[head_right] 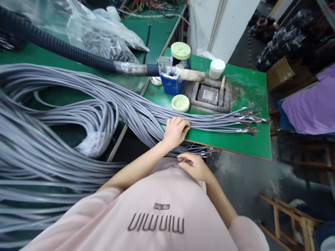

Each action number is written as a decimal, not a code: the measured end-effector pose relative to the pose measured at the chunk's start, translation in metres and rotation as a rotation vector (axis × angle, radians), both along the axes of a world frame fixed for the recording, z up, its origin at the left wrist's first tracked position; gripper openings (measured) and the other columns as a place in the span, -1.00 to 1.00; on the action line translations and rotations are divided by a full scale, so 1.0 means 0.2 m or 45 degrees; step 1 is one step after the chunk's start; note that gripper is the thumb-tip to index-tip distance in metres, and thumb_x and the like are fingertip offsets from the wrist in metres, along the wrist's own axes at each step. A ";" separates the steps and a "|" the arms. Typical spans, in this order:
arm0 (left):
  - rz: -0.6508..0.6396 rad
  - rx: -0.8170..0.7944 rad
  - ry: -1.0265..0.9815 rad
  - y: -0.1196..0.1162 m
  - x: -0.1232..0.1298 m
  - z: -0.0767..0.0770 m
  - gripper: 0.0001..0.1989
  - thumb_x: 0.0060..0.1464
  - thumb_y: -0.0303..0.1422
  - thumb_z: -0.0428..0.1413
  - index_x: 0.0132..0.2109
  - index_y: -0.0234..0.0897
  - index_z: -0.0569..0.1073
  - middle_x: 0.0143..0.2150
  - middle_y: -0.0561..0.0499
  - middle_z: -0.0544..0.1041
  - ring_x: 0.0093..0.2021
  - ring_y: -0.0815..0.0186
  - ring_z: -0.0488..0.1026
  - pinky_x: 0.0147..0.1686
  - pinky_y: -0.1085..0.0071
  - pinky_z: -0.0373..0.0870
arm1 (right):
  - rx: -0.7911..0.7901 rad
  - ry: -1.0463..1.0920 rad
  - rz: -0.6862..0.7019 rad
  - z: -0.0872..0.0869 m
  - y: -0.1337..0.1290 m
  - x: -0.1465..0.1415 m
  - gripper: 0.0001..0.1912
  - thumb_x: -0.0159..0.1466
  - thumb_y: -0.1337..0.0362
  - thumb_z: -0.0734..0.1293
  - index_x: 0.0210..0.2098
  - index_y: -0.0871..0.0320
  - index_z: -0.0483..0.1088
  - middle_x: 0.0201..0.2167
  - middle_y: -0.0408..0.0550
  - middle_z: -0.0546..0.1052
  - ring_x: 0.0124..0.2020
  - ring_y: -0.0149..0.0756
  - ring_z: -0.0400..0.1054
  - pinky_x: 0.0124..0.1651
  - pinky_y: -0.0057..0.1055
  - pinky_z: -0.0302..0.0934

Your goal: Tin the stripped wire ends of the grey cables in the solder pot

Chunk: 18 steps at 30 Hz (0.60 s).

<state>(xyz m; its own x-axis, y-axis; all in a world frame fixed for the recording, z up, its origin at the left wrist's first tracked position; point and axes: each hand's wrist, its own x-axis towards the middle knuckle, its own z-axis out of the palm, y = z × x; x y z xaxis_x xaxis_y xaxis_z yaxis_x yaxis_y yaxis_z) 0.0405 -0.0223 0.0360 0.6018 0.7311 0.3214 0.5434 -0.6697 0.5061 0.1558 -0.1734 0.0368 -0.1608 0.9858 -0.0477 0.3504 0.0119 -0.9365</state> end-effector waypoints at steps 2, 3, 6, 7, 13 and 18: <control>-0.052 -0.068 -0.098 -0.01 -0.01 0.03 -0.84 0.27 -0.36 -0.03 -0.11 -0.27 0.41 -0.14 -0.10 0.50 -0.09 0.17 0.35 -0.13 0.23 0.15 | -0.010 0.168 -0.011 -0.02 0.06 -0.01 -0.72 0.33 0.24 0.28 0.03 0.11 0.41 -0.19 -0.05 0.62 -0.29 -0.33 0.54 -0.22 -0.40 0.45; -0.085 -0.106 -0.161 -0.01 -0.03 0.05 -0.85 0.27 -0.36 -0.04 -0.11 -0.27 0.40 -0.15 -0.09 0.50 -0.10 0.19 0.37 -0.12 0.25 0.17 | -0.001 0.225 -0.032 -0.02 0.09 -0.01 -0.67 0.36 0.22 0.24 0.10 0.11 0.34 -0.16 -0.03 0.61 -0.31 -0.34 0.54 -0.25 -0.40 0.45; -0.166 -0.199 -0.341 -0.03 -0.09 0.09 -0.87 0.26 -0.35 -0.02 -0.13 -0.26 0.38 -0.20 -0.05 0.52 -0.15 0.26 0.41 -0.10 0.29 0.21 | 0.121 0.405 -0.304 0.01 0.16 0.07 -0.58 0.43 0.13 0.09 0.22 0.10 0.15 -0.09 0.05 0.58 -0.37 -0.33 0.53 -0.34 -0.36 0.44; -0.198 -0.225 -0.379 -0.03 -0.11 0.10 -0.88 0.25 -0.34 -0.01 -0.15 -0.25 0.39 -0.21 -0.04 0.52 -0.17 0.27 0.42 -0.09 0.30 0.22 | 0.199 0.471 -0.462 0.04 0.18 0.11 -0.58 0.44 0.12 0.04 0.22 0.10 0.15 -0.09 0.06 0.58 -0.39 -0.33 0.53 -0.36 -0.35 0.43; -0.408 -0.434 -0.405 -0.04 -0.18 0.07 -0.88 0.13 -0.42 0.08 -0.19 -0.29 0.48 -0.24 -0.03 0.54 -0.19 0.28 0.44 -0.08 0.29 0.25 | 0.508 0.502 -0.958 0.23 0.11 0.20 -0.72 0.42 0.18 0.10 -0.07 0.10 0.38 -0.42 -0.10 0.57 -0.64 -0.42 0.31 -0.56 -0.43 0.21; -0.499 -0.998 -0.845 -0.07 -0.18 0.11 -0.75 0.09 -0.28 0.20 -0.10 -0.30 0.55 -0.26 -0.04 0.53 -0.24 0.31 0.46 -0.16 0.35 0.37 | 0.015 0.008 -0.358 0.25 0.03 0.04 -0.75 0.39 0.24 0.18 -0.12 0.15 0.47 -0.60 -0.21 0.47 -0.62 -0.47 0.27 -0.49 -0.50 0.16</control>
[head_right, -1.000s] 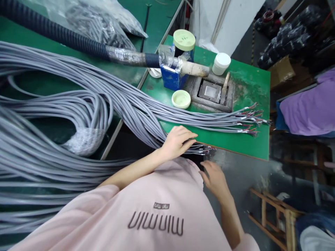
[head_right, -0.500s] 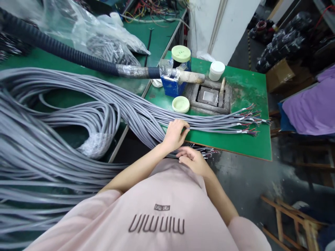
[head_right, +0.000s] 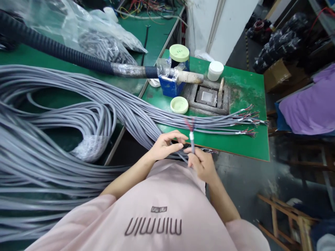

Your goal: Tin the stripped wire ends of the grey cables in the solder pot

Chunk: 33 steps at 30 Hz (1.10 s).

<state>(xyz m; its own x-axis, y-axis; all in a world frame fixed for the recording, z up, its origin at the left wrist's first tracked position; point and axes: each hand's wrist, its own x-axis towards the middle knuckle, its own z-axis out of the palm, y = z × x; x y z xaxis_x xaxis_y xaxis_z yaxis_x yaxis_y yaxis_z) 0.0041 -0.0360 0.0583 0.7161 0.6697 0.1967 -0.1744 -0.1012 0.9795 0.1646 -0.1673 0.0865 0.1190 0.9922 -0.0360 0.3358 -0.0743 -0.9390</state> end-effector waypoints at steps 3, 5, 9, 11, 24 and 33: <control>0.050 -0.304 -0.110 -0.02 0.01 0.04 -0.74 0.07 -0.19 0.24 -0.24 -0.33 0.57 -0.31 -0.03 0.55 -0.31 0.35 0.45 -0.23 0.41 0.38 | -0.095 -0.085 0.225 -0.01 0.01 -0.07 -0.72 0.39 0.23 0.16 -0.13 0.18 0.47 -0.62 -0.22 0.46 -0.57 -0.45 0.34 -0.39 -0.49 0.22; 0.108 -0.440 -0.130 -0.02 0.01 0.05 -0.72 0.02 -0.18 0.27 -0.38 -0.35 0.55 -0.34 -0.03 0.57 -0.34 0.37 0.45 -0.27 0.43 0.38 | -0.136 -0.084 0.290 -0.02 0.02 -0.09 -0.71 0.38 0.23 0.16 -0.11 0.20 0.46 -0.60 -0.21 0.47 -0.56 -0.44 0.36 -0.37 -0.49 0.23; 0.149 -0.662 -0.137 -0.04 0.03 0.05 -0.66 -0.09 -0.17 0.33 -0.50 -0.38 0.50 -0.39 -0.02 0.57 -0.37 0.39 0.46 -0.32 0.47 0.38 | -0.174 -0.030 0.341 -0.03 0.04 -0.08 -0.73 0.36 0.24 0.19 -0.10 0.18 0.47 -0.56 -0.20 0.53 -0.53 -0.44 0.39 -0.37 -0.51 0.22; 0.140 -0.738 -0.119 -0.05 0.05 0.06 -0.65 -0.14 -0.17 0.36 -0.51 -0.39 0.49 -0.40 -0.02 0.55 -0.42 0.42 0.43 -0.38 0.49 0.35 | -0.157 -0.001 0.273 -0.03 0.05 -0.08 -0.75 0.35 0.24 0.20 -0.13 0.17 0.48 -0.55 -0.20 0.53 -0.55 -0.46 0.37 -0.40 -0.51 0.20; 0.217 -0.848 -0.361 -0.04 0.07 0.02 -0.78 -0.09 -0.29 0.34 -0.37 -0.34 0.51 -0.36 0.07 0.49 -0.41 0.50 0.37 -0.35 0.55 0.33 | -0.120 0.169 0.092 -0.07 0.07 -0.09 -0.69 0.42 0.13 0.15 -0.18 0.14 0.47 -0.68 -0.27 0.39 -0.66 -0.51 0.19 -0.51 -0.53 0.09; 0.372 -0.792 -0.314 -0.04 0.09 0.08 -0.72 -0.15 -0.30 0.37 -0.48 -0.36 0.44 -0.42 0.08 0.47 -0.42 0.49 0.36 -0.36 0.54 0.34 | -0.137 0.173 0.084 -0.07 0.08 -0.10 -0.67 0.42 0.12 0.15 -0.17 0.16 0.47 -0.69 -0.26 0.38 -0.66 -0.50 0.18 -0.51 -0.50 0.08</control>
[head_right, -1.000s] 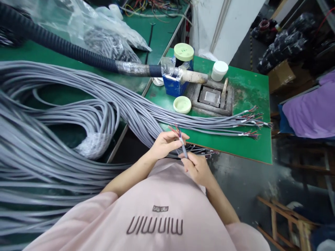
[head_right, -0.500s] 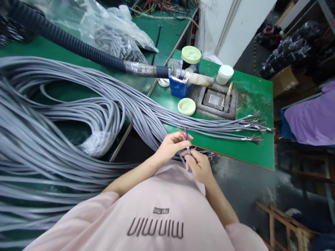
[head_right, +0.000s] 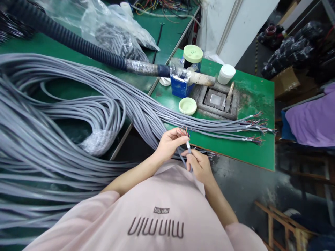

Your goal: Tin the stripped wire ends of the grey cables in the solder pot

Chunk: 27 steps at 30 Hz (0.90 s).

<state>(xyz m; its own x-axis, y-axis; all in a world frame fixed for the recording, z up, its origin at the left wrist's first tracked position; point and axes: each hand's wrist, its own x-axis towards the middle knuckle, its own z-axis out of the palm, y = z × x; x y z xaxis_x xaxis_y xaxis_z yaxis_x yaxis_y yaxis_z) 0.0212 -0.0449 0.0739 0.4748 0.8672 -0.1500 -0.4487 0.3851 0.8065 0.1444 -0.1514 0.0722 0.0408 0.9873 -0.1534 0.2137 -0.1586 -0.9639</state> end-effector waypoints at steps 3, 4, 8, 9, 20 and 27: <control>0.040 0.007 -0.031 -0.02 0.00 -0.02 -0.75 -0.15 -0.33 0.37 -0.45 -0.35 0.45 -0.42 0.08 0.48 -0.41 0.48 0.38 -0.35 0.54 0.35 | 0.000 0.006 -0.011 -0.01 -0.01 0.01 -0.66 0.42 0.12 0.15 -0.15 0.17 0.48 -0.69 -0.26 0.38 -0.66 -0.50 0.17 -0.51 -0.50 0.07; 0.031 0.001 -0.054 -0.02 0.00 -0.02 -0.76 -0.14 -0.33 0.37 -0.43 -0.34 0.46 -0.42 0.08 0.49 -0.42 0.49 0.38 -0.35 0.54 0.35 | 0.001 0.017 -0.013 -0.01 -0.01 0.01 -0.66 0.42 0.12 0.15 -0.14 0.17 0.48 -0.69 -0.26 0.38 -0.66 -0.50 0.17 -0.51 -0.49 0.07; -0.129 -0.082 -0.171 0.00 -0.01 -0.06 -0.77 -0.08 -0.28 0.32 -0.35 -0.34 0.50 -0.44 0.06 0.50 -0.51 0.48 0.38 -0.43 0.51 0.33 | 0.024 0.098 0.009 -0.03 -0.02 0.03 -0.66 0.41 0.13 0.16 -0.15 0.18 0.49 -0.69 -0.25 0.37 -0.65 -0.48 0.17 -0.52 -0.48 0.06; -0.162 -0.103 -0.191 0.01 -0.02 -0.07 -0.76 -0.07 -0.27 0.32 -0.33 -0.35 0.51 -0.43 0.05 0.50 -0.53 0.48 0.38 -0.45 0.51 0.32 | 0.029 0.118 0.027 -0.03 -0.02 0.04 -0.66 0.41 0.14 0.16 -0.15 0.18 0.49 -0.69 -0.25 0.36 -0.65 -0.48 0.17 -0.52 -0.48 0.05; -0.405 0.122 -0.267 0.11 -0.05 -0.13 -0.70 -0.14 -0.21 0.38 -0.45 -0.37 0.53 -0.42 -0.01 0.46 -0.44 0.41 0.42 -0.43 0.46 0.31 | -0.014 0.207 0.118 -0.07 -0.01 0.04 -0.63 0.39 0.10 0.16 -0.24 0.21 0.50 -0.72 -0.21 0.34 -0.65 -0.42 0.15 -0.50 -0.43 0.03; -0.509 -0.048 -0.376 0.10 -0.04 -0.12 -0.67 -0.13 -0.21 0.37 -0.42 -0.36 0.45 -0.47 0.04 0.44 -0.55 0.43 0.37 -0.56 0.50 0.31 | -0.018 0.268 0.152 -0.09 0.00 0.04 -0.62 0.38 0.07 0.17 -0.24 0.22 0.49 -0.72 -0.22 0.33 -0.65 -0.43 0.15 -0.47 -0.42 0.04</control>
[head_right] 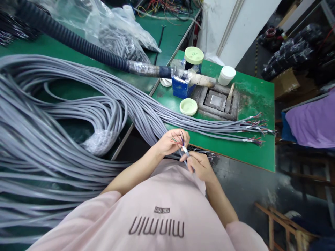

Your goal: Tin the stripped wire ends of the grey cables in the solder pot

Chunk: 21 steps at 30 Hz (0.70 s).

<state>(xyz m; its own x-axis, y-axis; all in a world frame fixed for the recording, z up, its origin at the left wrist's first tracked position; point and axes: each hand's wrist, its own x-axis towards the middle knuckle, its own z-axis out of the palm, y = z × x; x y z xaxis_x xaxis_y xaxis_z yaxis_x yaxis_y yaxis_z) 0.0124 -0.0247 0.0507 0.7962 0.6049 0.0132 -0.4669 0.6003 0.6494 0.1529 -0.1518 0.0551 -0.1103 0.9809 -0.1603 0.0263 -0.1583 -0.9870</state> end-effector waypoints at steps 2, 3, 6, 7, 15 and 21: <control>-0.033 -0.007 -0.019 0.00 0.00 0.00 -0.66 -0.13 -0.21 0.37 -0.43 -0.36 0.43 -0.49 0.04 0.44 -0.56 0.43 0.36 -0.59 0.51 0.30 | -0.009 0.016 0.026 0.00 0.00 0.00 -0.62 0.38 0.07 0.17 -0.24 0.22 0.48 -0.72 -0.22 0.32 -0.65 -0.43 0.15 -0.47 -0.42 0.04; -0.044 0.005 -0.017 0.01 0.00 0.00 -0.66 -0.15 -0.21 0.37 -0.44 -0.36 0.43 -0.50 0.04 0.43 -0.56 0.42 0.36 -0.60 0.51 0.30 | -0.013 0.027 0.035 0.00 0.00 -0.01 -0.61 0.38 0.06 0.17 -0.24 0.22 0.48 -0.72 -0.22 0.32 -0.65 -0.43 0.15 -0.48 -0.43 0.04; -0.069 0.052 0.017 0.02 0.00 -0.01 -0.65 -0.18 -0.20 0.39 -0.43 -0.36 0.44 -0.51 0.05 0.42 -0.55 0.43 0.36 -0.58 0.53 0.30 | -0.020 0.061 0.037 -0.01 0.00 -0.01 -0.60 0.38 0.04 0.17 -0.25 0.22 0.48 -0.73 -0.22 0.32 -0.65 -0.42 0.14 -0.48 -0.42 0.04; -0.074 0.070 0.021 0.03 0.00 -0.01 -0.64 -0.18 -0.19 0.39 -0.43 -0.36 0.45 -0.51 0.05 0.42 -0.54 0.43 0.37 -0.57 0.53 0.30 | -0.023 0.074 0.033 -0.01 0.00 -0.01 -0.60 0.38 0.04 0.18 -0.26 0.22 0.49 -0.73 -0.22 0.32 -0.66 -0.43 0.13 -0.47 -0.42 0.04; -0.088 0.311 0.096 0.08 -0.04 0.02 -0.66 -0.18 -0.15 0.39 -0.46 -0.35 0.53 -0.46 -0.01 0.46 -0.47 0.41 0.38 -0.47 0.47 0.33 | -0.050 0.145 0.007 -0.06 0.01 0.00 -0.53 0.35 -0.05 0.20 -0.29 0.23 0.49 -0.77 -0.21 0.30 -0.69 -0.42 0.11 -0.49 -0.39 0.05; -0.043 0.553 0.146 0.11 -0.08 0.07 -0.73 -0.07 -0.17 0.33 -0.40 -0.33 0.61 -0.43 -0.06 0.47 -0.44 0.39 0.39 -0.43 0.44 0.31 | -0.054 0.238 -0.015 -0.05 0.02 -0.01 -0.56 0.34 -0.03 0.22 -0.30 0.22 0.48 -0.78 -0.22 0.29 -0.70 -0.42 0.09 -0.51 -0.41 0.02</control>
